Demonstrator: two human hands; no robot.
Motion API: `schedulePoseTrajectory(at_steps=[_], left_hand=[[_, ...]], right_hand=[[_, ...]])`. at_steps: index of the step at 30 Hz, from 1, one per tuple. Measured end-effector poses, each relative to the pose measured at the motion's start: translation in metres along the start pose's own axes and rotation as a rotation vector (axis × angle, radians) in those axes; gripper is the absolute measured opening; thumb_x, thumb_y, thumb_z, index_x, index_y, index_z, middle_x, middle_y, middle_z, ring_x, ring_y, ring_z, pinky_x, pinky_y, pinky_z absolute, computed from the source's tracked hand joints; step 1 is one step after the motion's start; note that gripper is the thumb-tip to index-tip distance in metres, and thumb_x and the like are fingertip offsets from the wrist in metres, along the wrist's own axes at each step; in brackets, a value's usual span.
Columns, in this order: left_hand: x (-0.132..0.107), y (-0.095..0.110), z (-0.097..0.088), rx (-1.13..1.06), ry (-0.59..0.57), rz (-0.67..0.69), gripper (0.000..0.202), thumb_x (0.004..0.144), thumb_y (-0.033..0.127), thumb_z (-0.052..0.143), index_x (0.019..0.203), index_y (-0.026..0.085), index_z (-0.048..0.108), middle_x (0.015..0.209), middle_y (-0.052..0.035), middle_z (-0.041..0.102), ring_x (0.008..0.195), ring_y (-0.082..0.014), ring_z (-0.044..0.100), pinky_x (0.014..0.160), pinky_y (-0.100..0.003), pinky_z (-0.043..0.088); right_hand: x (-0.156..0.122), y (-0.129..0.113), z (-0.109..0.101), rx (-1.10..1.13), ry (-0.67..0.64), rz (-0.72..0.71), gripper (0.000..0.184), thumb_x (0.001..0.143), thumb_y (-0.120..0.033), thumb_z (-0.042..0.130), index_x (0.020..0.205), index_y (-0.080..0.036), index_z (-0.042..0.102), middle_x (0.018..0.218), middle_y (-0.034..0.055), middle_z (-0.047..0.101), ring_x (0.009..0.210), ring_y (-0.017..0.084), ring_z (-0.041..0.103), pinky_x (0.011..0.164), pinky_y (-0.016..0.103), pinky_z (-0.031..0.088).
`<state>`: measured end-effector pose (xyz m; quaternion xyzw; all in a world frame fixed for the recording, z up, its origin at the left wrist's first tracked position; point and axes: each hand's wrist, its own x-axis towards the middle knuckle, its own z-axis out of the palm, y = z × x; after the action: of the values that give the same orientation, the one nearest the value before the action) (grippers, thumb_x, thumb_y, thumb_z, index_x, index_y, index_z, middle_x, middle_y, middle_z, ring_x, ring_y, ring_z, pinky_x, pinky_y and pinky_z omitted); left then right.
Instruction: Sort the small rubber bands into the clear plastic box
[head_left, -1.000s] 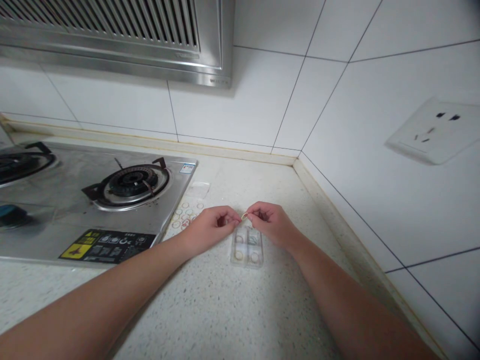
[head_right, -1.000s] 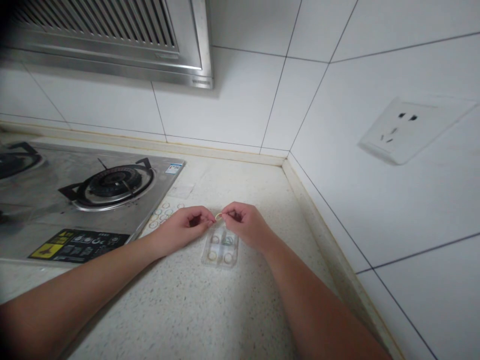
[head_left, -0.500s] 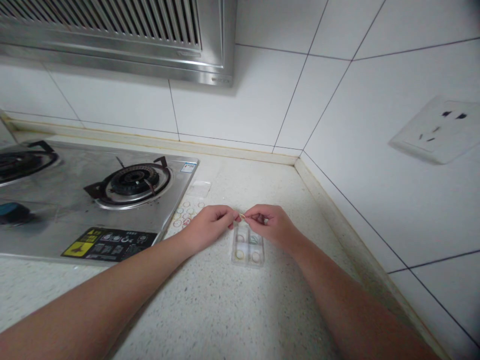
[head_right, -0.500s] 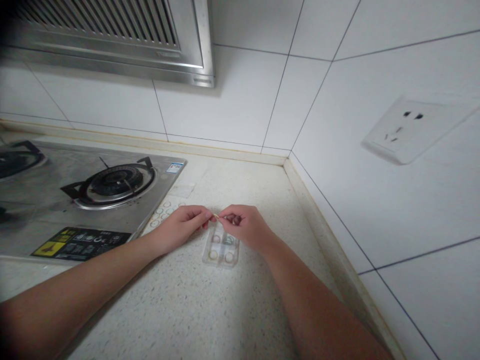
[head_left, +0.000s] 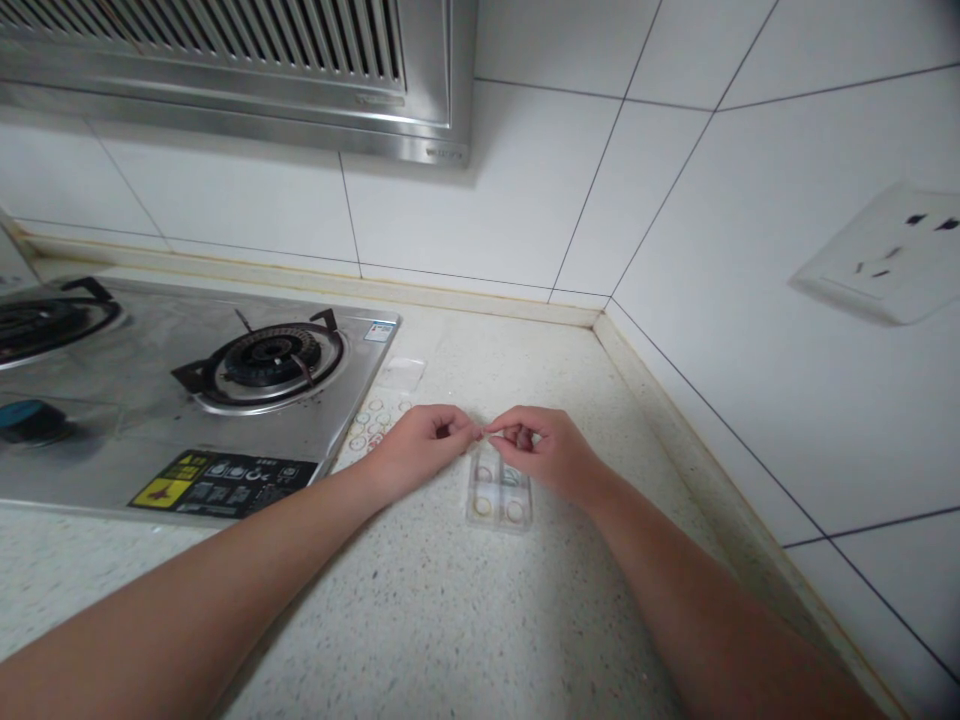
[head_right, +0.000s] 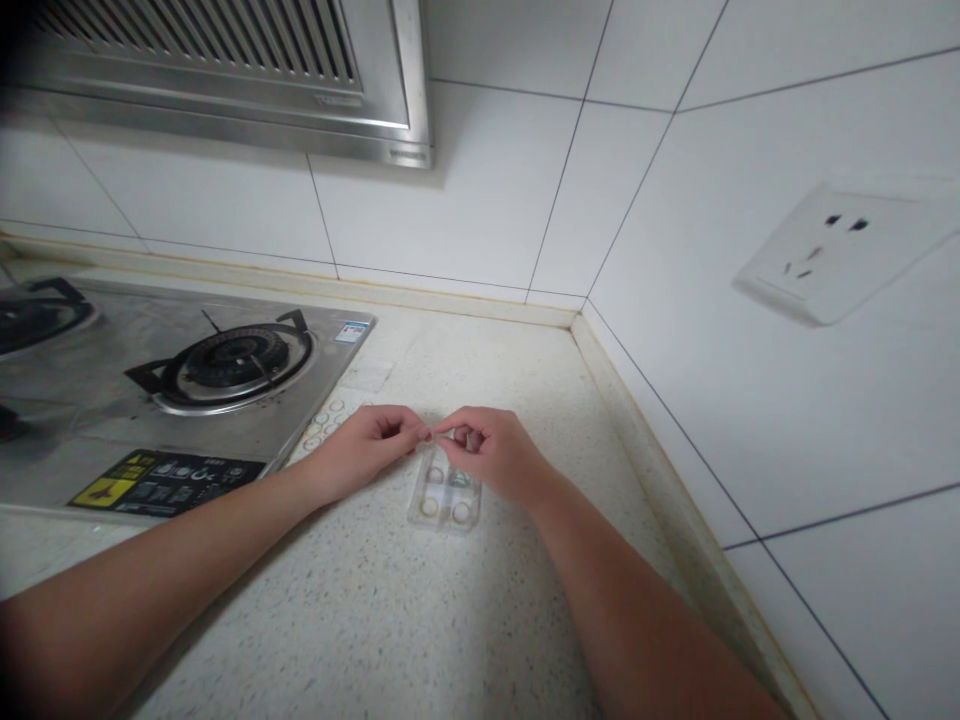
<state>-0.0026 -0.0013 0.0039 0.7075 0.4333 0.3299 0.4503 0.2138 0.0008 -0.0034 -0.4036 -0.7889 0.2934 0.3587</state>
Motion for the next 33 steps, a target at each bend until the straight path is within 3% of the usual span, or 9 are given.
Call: schedulePoseTrajectory(at_steps=[12,22,27,33], left_hand=[[-0.006,0.006,0.002,-0.086,-0.005,0.096,0.023,0.089,0.034,0.061,0.087,0.014,0.070,0.076,-0.0019,0.067,0.072,-0.0138,0.056,0.070,-0.027,0.043],[-0.011,0.008,0.001,-0.109,-0.105,0.183,0.023,0.093,0.032,0.057,0.088,0.014,0.069,0.083,-0.0036,0.068,0.078,-0.0139,0.059,0.074,-0.027,0.046],[-0.013,0.006,-0.003,0.117,-0.191,0.287,0.021,0.095,0.031,0.056,0.091,0.015,0.070,0.074,-0.0008,0.063,0.066,-0.0111,0.052,0.062,-0.024,0.041],[-0.015,0.009,-0.009,0.425,-0.363,0.533,0.020,0.097,0.023,0.052,0.093,0.017,0.071,0.083,-0.0041,0.068,0.076,-0.0139,0.061,0.070,-0.025,0.043]], right_hand=[[-0.001,0.002,-0.001,-0.036,0.061,0.063,0.015,0.090,-0.027,0.060,0.091,-0.018,0.071,0.060,-0.0039,0.052,0.053,0.009,0.043,0.053,0.024,0.034],[0.000,0.002,-0.001,-0.051,0.049,0.074,0.015,0.090,-0.027,0.060,0.090,-0.018,0.072,0.061,-0.0031,0.055,0.052,0.009,0.044,0.052,0.023,0.034],[-0.001,0.003,0.000,-0.050,0.038,0.077,0.015,0.090,-0.027,0.060,0.090,-0.018,0.072,0.059,-0.0040,0.053,0.051,0.008,0.044,0.051,0.023,0.034],[-0.001,0.002,0.000,-0.070,0.028,0.072,0.015,0.089,-0.027,0.061,0.089,-0.018,0.072,0.059,-0.0037,0.054,0.051,0.008,0.044,0.051,0.022,0.033]])
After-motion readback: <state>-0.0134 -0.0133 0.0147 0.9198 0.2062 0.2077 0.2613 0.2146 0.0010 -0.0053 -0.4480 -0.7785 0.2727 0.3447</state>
